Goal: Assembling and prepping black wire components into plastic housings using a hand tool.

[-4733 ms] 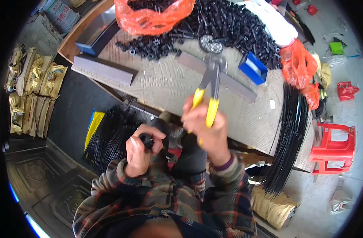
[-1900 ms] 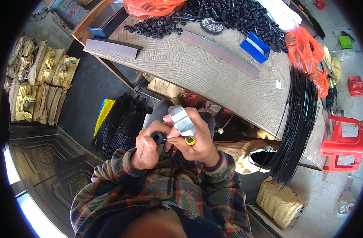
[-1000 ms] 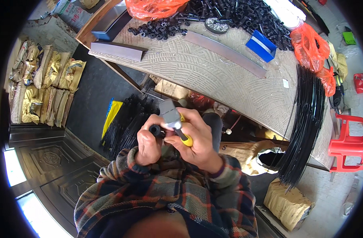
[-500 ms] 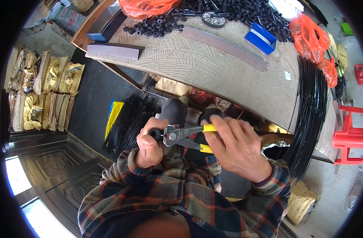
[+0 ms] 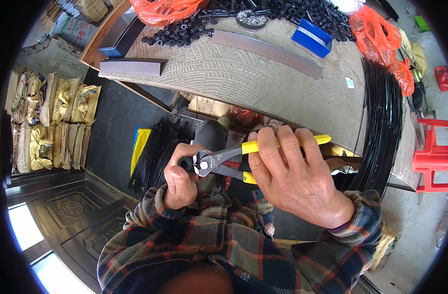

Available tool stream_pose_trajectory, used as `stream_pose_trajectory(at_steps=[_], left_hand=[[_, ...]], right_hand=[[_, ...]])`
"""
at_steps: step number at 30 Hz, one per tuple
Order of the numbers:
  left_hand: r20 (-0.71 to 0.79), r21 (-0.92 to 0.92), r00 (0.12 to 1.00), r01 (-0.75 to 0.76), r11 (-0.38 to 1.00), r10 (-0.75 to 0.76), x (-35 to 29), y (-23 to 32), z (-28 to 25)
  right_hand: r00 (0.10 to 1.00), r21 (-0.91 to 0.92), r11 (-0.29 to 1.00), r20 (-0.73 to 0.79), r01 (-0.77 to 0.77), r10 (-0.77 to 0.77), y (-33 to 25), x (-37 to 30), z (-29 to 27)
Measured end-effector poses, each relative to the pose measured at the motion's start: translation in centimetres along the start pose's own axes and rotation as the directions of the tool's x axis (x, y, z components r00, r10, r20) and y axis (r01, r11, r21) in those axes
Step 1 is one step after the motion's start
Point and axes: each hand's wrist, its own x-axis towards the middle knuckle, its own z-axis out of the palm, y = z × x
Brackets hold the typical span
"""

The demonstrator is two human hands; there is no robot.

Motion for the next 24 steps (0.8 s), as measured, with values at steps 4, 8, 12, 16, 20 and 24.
stream_pose_trajectory(at_steps=[4,8,12,16,20,24], left_hand=[[0.039,0.111,0.955,-0.297,0.948,0.294,1.0,-0.5,0.1],[0.168,0.02,0.982,-0.094,0.995,0.089,0.6,-1.3,-0.2],[0.121,-0.067,0.992,-0.034,0.997,0.042,1.1,-0.7,0.7],[0.245,-0.195,0.952,0.233,0.953,-0.183,1.4,-0.6,-0.2],[0.349,-0.227,0.932,0.188,0.956,-0.101,1.3,-0.8,-0.6],[0.309,-0.243,0.949,0.143,0.959,-0.063,1.2,0.2,0.0]], right_hand=[[0.997,0.053,0.998,0.056,0.043,-0.046,1.0,-0.2,-0.5],[0.979,0.306,0.952,0.183,0.029,-0.088,0.7,-1.0,2.0],[0.995,0.518,0.853,0.095,-0.06,0.013,-0.3,-1.8,3.5],[0.991,0.828,0.555,0.124,-0.076,-0.051,1.4,-1.8,2.9],[0.838,0.878,-0.074,0.422,-0.472,-0.346,2.4,-2.4,2.2],[0.848,0.897,-0.023,0.41,-0.442,-0.336,3.0,-2.1,1.4]])
